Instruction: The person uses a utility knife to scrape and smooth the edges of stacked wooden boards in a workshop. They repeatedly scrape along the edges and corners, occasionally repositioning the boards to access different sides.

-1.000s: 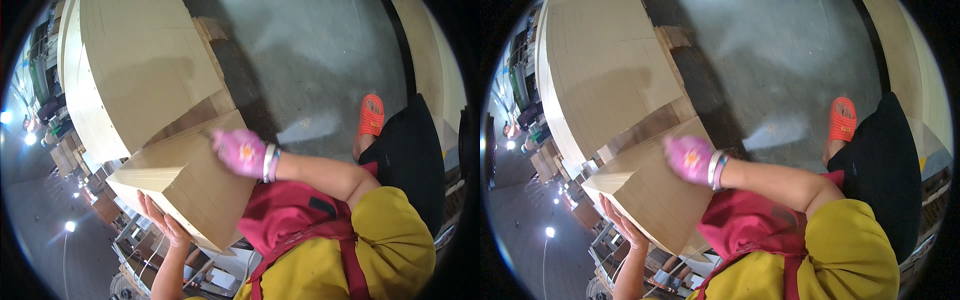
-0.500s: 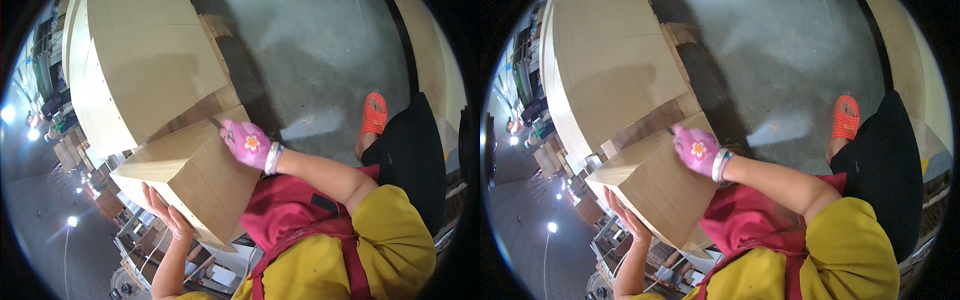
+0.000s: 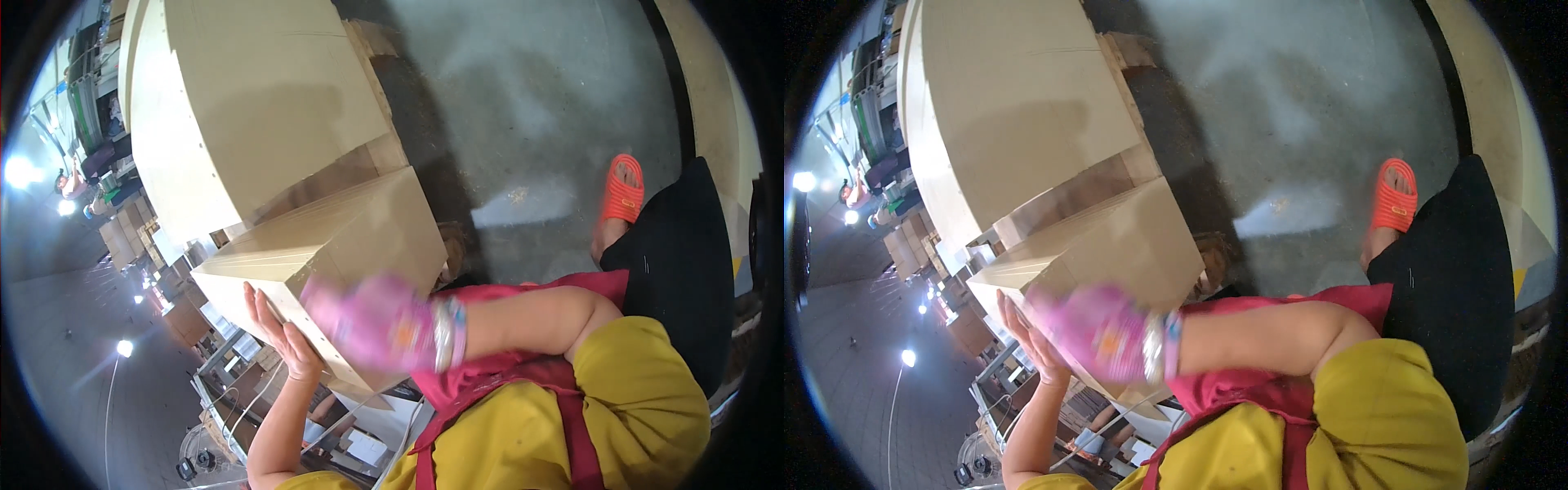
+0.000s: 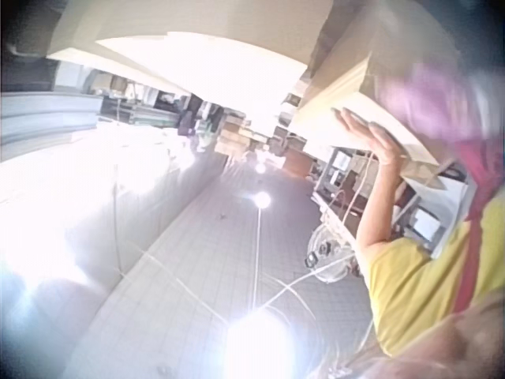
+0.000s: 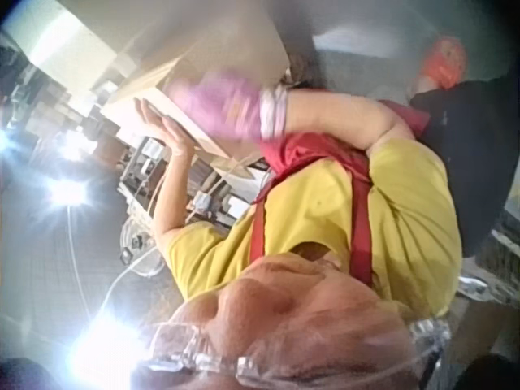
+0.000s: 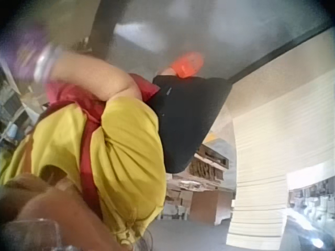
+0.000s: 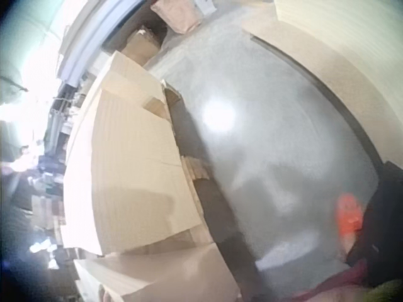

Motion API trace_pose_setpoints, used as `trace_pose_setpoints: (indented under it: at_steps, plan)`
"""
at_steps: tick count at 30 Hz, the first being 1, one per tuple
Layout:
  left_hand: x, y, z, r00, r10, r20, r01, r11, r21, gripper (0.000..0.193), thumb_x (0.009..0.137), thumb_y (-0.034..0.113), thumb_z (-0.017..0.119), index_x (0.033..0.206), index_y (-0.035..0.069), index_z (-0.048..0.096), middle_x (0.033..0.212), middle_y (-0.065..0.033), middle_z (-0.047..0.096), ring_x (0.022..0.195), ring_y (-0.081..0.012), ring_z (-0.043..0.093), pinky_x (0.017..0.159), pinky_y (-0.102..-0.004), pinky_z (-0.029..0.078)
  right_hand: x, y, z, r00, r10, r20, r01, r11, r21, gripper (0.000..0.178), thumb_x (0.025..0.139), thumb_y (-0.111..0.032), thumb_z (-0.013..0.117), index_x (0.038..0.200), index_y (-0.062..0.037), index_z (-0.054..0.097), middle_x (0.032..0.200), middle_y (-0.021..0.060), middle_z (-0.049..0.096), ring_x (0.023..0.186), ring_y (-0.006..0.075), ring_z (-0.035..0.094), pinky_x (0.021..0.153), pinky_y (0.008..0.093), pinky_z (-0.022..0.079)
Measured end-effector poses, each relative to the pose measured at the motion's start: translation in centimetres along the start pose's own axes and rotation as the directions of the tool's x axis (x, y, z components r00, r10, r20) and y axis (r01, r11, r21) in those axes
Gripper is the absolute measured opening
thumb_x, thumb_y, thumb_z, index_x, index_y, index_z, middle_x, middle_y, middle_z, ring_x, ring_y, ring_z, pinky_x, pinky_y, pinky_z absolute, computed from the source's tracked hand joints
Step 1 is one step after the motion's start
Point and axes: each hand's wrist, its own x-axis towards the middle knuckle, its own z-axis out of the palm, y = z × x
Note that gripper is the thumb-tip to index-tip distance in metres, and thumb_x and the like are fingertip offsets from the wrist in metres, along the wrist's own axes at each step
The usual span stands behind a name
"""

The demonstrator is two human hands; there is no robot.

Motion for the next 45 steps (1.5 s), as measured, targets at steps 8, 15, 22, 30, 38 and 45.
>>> trace_pose_setpoints:
  at_steps: [8,15,22,30,38,45]
  plan:
    - [0.0,0.5,0.4,1.000,-0.017,0.007,0.017,1.000,-0.011,0.058,0.094,0.038,0.030,0.138,0.001,0.029,0.148,-0.0220,0.019,0.136,-0.0375,0.019,0.110,-0.0485,0.013,-1.4,-3.4,1.0,0.991,-0.052,0.125,0.045,0.997,0.058,0.020,0.092,-0.022,0.048,0.092,-0.0028,0.053,0.058,0.0180,0.055,0.053,0.0337,0.058,0.050,0.0390,0.047]
    - [1.0,1.6,0.2,1.000,0.012,0.021,-0.014,0.997,0.077,0.060,0.095,0.043,0.026,0.139,0.002,0.028,0.147,-0.0206,0.022,0.136,-0.0351,0.020,0.110,-0.0471,0.014,0.0,0.2,-1.8,0.980,0.185,-0.075,-0.169,0.968,0.187,0.015,0.089,-0.019,0.053,0.092,-0.0042,0.053,0.068,0.0189,0.061,0.063,0.0368,0.061,0.053,0.0440,0.047]
    - [0.5,1.3,0.1,1.000,-0.012,0.014,0.011,0.998,0.061,0.061,0.095,0.044,0.026,0.140,0.003,0.027,0.147,-0.0197,0.021,0.136,-0.0346,0.019,0.111,-0.0468,0.013,0.9,-0.8,-0.7,0.984,0.180,0.013,-0.180,0.973,0.142,0.016,0.090,-0.020,0.051,0.092,-0.0038,0.052,0.067,0.0195,0.058,0.064,0.0385,0.059,0.055,0.0457,0.046]
    - [0.7,1.1,0.1,1.000,0.024,0.006,-0.024,1.000,-0.003,0.058,0.093,0.038,0.030,0.138,0.001,0.029,0.147,-0.0231,0.019,0.136,-0.0383,0.020,0.110,-0.0498,0.014,0.2,2.0,-2.0,0.969,0.235,-0.071,-0.233,0.972,0.032,0.011,0.085,-0.015,0.054,0.087,-0.0042,0.054,0.068,0.0156,0.060,0.064,0.0373,0.060,0.057,0.0448,0.047]
    - [0.8,1.6,0.0,1.000,0.012,0.026,-0.013,0.999,0.029,0.063,0.094,0.047,0.027,0.141,0.003,0.027,0.148,-0.0192,0.019,0.137,-0.0343,0.018,0.111,-0.0468,0.012,-0.5,8.2,-2.1,0.927,0.370,-0.058,-0.373,0.925,-0.072,0.013,0.086,-0.018,0.053,0.088,-0.0056,0.056,0.071,0.0180,0.062,0.068,0.0379,0.061,0.059,0.0436,0.049]
    - [0.6,1.0,0.1,0.999,0.020,0.026,-0.021,1.000,0.006,0.061,0.094,0.040,0.027,0.140,0.000,0.026,0.147,-0.0231,0.019,0.136,-0.0381,0.018,0.110,-0.0503,0.013,-0.3,9.7,-1.6,0.929,0.353,-0.114,-0.364,0.926,-0.098,0.016,0.087,-0.023,0.051,0.084,-0.0082,0.057,0.068,0.0181,0.059,0.066,0.0371,0.060,0.059,0.0469,0.047]
